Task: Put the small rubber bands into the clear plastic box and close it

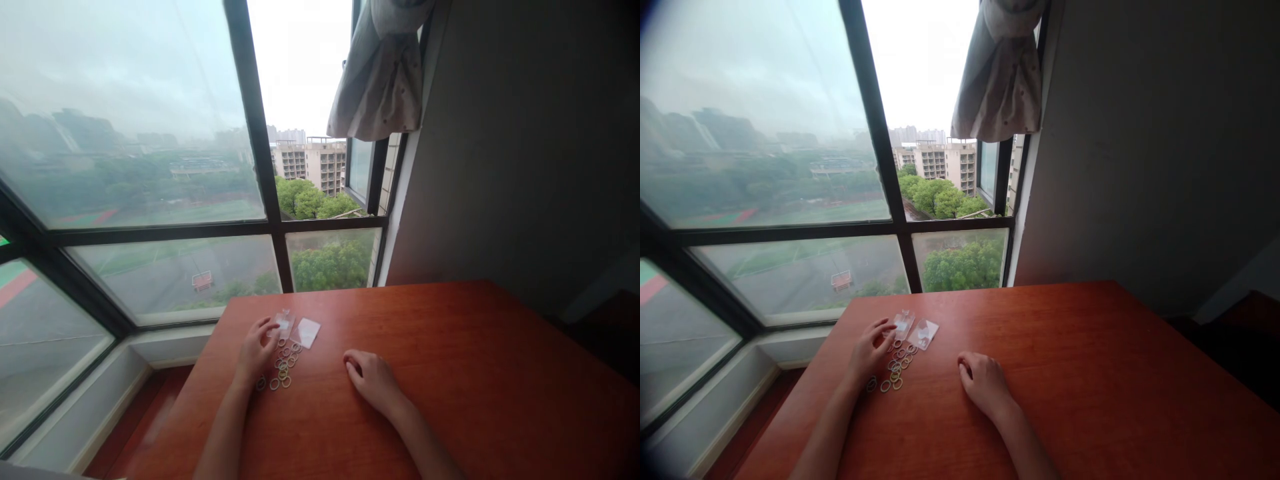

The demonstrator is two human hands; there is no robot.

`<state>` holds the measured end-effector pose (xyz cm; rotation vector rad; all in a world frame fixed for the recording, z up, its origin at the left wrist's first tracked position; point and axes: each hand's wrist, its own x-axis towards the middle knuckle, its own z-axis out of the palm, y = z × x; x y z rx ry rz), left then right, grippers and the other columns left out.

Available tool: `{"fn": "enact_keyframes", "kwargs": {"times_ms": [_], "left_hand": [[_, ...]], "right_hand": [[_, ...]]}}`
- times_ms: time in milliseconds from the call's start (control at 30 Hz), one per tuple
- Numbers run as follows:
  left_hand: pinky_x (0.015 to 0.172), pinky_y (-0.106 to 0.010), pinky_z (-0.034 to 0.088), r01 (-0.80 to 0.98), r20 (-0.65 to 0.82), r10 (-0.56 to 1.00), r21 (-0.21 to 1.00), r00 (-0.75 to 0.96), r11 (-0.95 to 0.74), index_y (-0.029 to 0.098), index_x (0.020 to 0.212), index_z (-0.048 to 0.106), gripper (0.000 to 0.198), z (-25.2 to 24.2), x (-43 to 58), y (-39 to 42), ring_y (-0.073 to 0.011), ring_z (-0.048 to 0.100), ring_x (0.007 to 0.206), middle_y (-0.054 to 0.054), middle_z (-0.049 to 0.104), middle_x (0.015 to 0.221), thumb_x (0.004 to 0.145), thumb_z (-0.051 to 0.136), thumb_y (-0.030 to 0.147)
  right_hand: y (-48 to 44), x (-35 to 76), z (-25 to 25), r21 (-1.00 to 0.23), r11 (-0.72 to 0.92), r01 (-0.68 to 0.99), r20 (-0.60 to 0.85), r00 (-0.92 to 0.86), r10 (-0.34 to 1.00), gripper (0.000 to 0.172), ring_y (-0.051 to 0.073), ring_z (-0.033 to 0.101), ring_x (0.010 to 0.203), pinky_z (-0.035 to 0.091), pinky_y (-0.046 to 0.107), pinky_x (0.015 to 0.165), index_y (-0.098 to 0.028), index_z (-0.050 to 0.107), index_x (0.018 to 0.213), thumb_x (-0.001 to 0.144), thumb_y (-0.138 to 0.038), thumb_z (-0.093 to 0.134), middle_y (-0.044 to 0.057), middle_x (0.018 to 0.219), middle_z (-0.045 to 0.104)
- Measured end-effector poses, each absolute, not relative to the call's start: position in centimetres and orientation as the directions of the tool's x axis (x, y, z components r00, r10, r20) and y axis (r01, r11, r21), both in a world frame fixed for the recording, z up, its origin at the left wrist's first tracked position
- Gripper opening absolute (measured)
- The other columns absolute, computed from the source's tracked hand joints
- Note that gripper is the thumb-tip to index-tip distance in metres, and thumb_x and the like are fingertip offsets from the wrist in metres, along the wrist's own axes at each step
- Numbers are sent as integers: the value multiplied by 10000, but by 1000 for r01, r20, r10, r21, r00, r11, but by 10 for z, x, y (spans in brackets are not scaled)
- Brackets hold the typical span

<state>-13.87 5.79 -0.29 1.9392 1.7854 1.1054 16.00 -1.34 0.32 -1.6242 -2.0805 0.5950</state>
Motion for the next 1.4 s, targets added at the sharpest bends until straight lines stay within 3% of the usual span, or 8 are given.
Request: {"fn": "enact_keyframes", "kwargs": {"times_ms": [300,600,767,900,1000,1167,1267,1400], "left_hand": [[1060,-427,408,680,327,927,638,185,-361,180,877,680,151,-6,-65,39,-272,507,1239,-129,459,1375,774,573,205],[1070,-371,405,624,268,913,668,307,-405,189,999,637,272,0,-25,14,-267,429,1313,-136,402,1407,735,614,125],[1054,-368,421,591,231,886,674,401,-443,213,1094,634,326,5,-27,10,-255,480,1266,-128,400,1418,775,595,156],[959,-342,480,592,210,892,684,400,-426,220,1163,614,345,10,-34,12,-221,587,1102,-127,480,1344,825,548,211],[802,-285,515,602,178,919,709,352,-367,195,1184,578,356,15,-37,14,-173,631,887,-106,597,1150,834,524,219],[649,-233,424,724,120,929,595,350,-350,187,816,632,146,28,-44,15,-154,580,724,-20,632,776,844,495,229],[651,-223,391,743,59,893,532,446,-406,186,723,657,181,37,-49,14,-137,570,708,-21,628,798,829,512,212],[681,-214,403,735,-26,851,520,524,-436,203,794,716,204,45,-52,11,-139,592,737,-33,641,858,818,514,190]], "right_hand": [[-12,160,1,-503,186,844,162,-120,980,278,202,598,970,440,267,832,-260,621,1137,890,-244,493,49,1037,650],[-4,173,-9,-445,57,894,210,43,977,252,243,550,998,448,310,864,-212,638,1096,891,-259,497,96,1065,595],[1,183,-10,-430,20,903,221,84,972,255,246,540,992,435,325,888,-191,653,1073,892,-296,507,103,1053,593],[1,183,-12,-452,73,889,246,46,968,312,256,526,1039,426,339,936,-191,642,1126,852,-311,556,109,1138,581],[0,182,-13,-481,117,869,255,11,967,330,263,509,1101,417,347,973,-202,641,1132,815,-273,582,107,1246,551],[0,181,-17,-499,184,847,276,-46,960,336,267,498,1142,431,361,983,-200,648,1103,772,-194,588,100,1342,506],[2,181,-21,-495,210,843,316,-50,947,333,267,508,1131,443,383,974,-197,646,1095,779,-149,553,107,1312,528],[3,181,-24,-491,242,837,367,-54,929,339,270,516,1112,454,395,964,-185,641,1098,782,-127,533,117,1274,547]]}}
